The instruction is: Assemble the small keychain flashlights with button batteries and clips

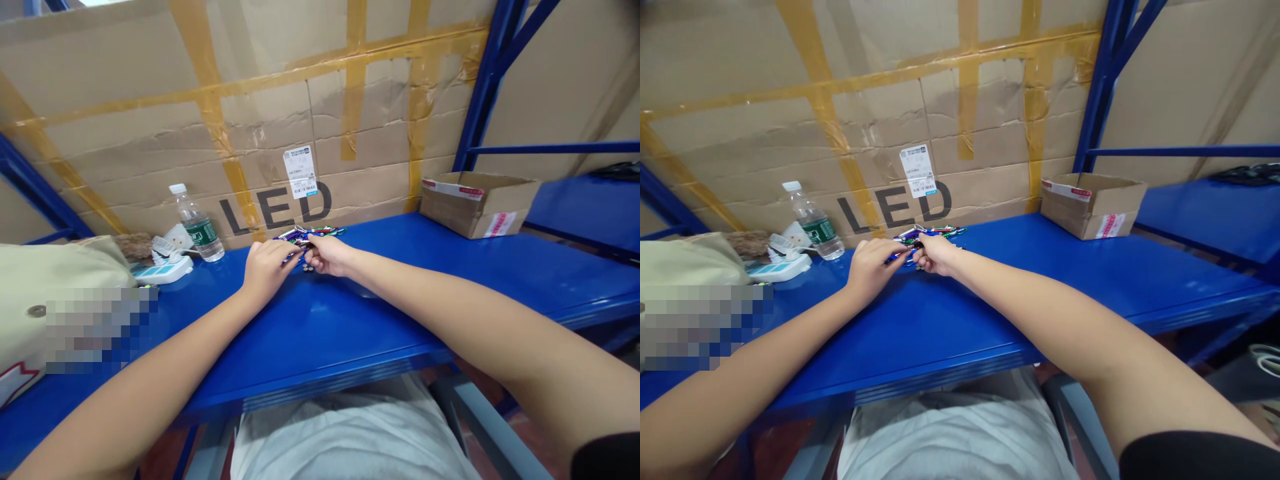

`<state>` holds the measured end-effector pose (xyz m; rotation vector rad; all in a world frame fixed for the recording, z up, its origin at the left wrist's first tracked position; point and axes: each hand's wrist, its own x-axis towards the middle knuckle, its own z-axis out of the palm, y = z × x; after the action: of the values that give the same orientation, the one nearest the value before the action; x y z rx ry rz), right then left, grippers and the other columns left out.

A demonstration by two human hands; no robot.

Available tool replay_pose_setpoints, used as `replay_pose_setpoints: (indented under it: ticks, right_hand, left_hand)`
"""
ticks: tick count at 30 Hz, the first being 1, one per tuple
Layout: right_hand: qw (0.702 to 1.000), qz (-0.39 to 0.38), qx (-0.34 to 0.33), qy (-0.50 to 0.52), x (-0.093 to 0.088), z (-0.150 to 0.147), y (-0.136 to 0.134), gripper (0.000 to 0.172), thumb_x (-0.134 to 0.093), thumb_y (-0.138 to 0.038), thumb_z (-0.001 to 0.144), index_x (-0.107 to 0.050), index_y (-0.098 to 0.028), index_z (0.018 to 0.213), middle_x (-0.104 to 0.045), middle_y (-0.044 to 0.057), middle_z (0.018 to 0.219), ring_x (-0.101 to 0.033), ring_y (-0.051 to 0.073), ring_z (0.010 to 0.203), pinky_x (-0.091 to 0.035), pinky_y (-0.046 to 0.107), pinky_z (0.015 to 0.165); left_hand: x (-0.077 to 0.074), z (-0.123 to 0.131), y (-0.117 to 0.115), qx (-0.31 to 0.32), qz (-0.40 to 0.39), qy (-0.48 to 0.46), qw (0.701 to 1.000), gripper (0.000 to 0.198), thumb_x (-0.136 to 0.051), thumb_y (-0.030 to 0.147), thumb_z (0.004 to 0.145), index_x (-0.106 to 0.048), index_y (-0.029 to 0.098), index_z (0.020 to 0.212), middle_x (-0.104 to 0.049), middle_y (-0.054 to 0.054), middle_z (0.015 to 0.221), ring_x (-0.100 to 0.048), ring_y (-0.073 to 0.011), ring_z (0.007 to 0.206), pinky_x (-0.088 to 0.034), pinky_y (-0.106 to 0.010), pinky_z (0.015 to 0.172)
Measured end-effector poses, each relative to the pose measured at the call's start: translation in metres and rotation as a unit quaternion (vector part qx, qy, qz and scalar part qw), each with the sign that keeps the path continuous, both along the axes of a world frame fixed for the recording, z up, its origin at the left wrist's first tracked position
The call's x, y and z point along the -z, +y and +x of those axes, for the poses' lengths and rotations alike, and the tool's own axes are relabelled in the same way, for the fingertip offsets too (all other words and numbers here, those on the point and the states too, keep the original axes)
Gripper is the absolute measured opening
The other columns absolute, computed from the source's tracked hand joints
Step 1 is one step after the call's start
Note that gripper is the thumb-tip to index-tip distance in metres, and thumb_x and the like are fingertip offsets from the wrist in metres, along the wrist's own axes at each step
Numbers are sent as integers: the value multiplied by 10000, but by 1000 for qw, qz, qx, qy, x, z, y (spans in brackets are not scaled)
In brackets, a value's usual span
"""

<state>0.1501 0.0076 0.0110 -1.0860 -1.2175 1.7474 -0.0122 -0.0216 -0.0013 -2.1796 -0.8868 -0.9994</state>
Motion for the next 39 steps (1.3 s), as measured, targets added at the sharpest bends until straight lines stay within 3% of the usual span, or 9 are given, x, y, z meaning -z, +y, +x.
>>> replay_pose_setpoints:
  ticks: [4, 7, 11, 13, 16, 23, 28, 30, 39]
  right_hand:
    - [1000, 30, 4, -10, -2, 0, -1, 458, -247, -370, 1000, -475, -161, 663, -455, -18, 433, -366, 57, 358, -269, 162, 358]
    - [977, 190, 73, -65, -7, 9, -1, 375, -278, -365, 993, -472, -177, 732, -516, -10, 522, -413, 77, 412, -316, 191, 422]
    - [800, 526, 147, -248, -10, 24, 0, 195, -442, -367, 939, -526, -197, 894, -633, 37, 814, -562, 145, 733, -377, 228, 628]
    - [736, 557, 83, -375, -9, 27, 2, 180, -508, -356, 900, -558, -190, 850, -641, 55, 847, -561, 174, 785, -348, 247, 641]
    - [709, 541, 40, -451, -6, 27, 4, 190, -511, -342, 893, -581, -186, 810, -640, 64, 815, -551, 176, 746, -306, 255, 613]
    - [755, 538, 83, -365, -8, 25, 5, 250, -498, -371, 901, -545, -184, 742, -612, 38, 742, -525, 152, 715, -303, 243, 603]
    - [919, 350, 71, -165, -7, 18, 9, 356, -403, -390, 951, -455, -189, 663, -545, 2, 589, -452, 89, 474, -334, 218, 474]
    - [962, 257, 29, -86, -5, 16, 10, 388, -375, -403, 964, -453, -185, 652, -515, -10, 546, -403, 70, 403, -305, 208, 407]
    - [992, 106, -74, 1, 0, 9, 5, 432, -299, -408, 986, -447, -179, 650, -419, -42, 406, -328, 51, 332, -215, 163, 333]
  left_hand:
    - [-1, 1, -2, 2, -19, -8, 1000, 116, -603, 297, 876, -639, 209, 810, -717, -14, 858, -625, -169, 784, -362, -310, 680]
    - [-2, 1, -1, -10, -61, -50, 997, 105, -630, 296, 846, -608, 197, 817, -681, -9, 786, -609, -157, 725, -388, -294, 677]
    - [-2, -2, 2, -9, -117, -88, 989, 119, -607, 299, 844, -579, 188, 873, -659, -13, 775, -611, -155, 703, -441, -285, 670]
    - [-2, -4, 4, -1, -136, -84, 987, 105, -578, 285, 855, -572, 187, 893, -663, -19, 786, -618, -157, 707, -455, -283, 654]
    - [-2, -6, 5, 2, -161, -73, 984, 89, -554, 263, 860, -574, 190, 907, -678, -28, 818, -630, -164, 724, -471, -283, 648]
    - [4, -4, 8, -3, -232, -34, 972, 152, -554, 262, 852, -605, 191, 976, -699, -44, 927, -649, -188, 776, -503, -315, 694]
    - [6, -2, 6, 39, -235, -65, 969, 166, -564, 279, 856, -617, 176, 974, -705, -40, 899, -656, -169, 761, -515, -290, 695]
    - [3, 1, 2, 54, -214, -78, 972, 160, -556, 271, 862, -624, 180, 974, -709, -32, 869, -653, -160, 751, -515, -279, 693]
    - [-2, 8, -8, 57, -181, -90, 978, 159, -589, 268, 835, -599, 193, 975, -690, -24, 872, -636, -155, 737, -509, -280, 689]
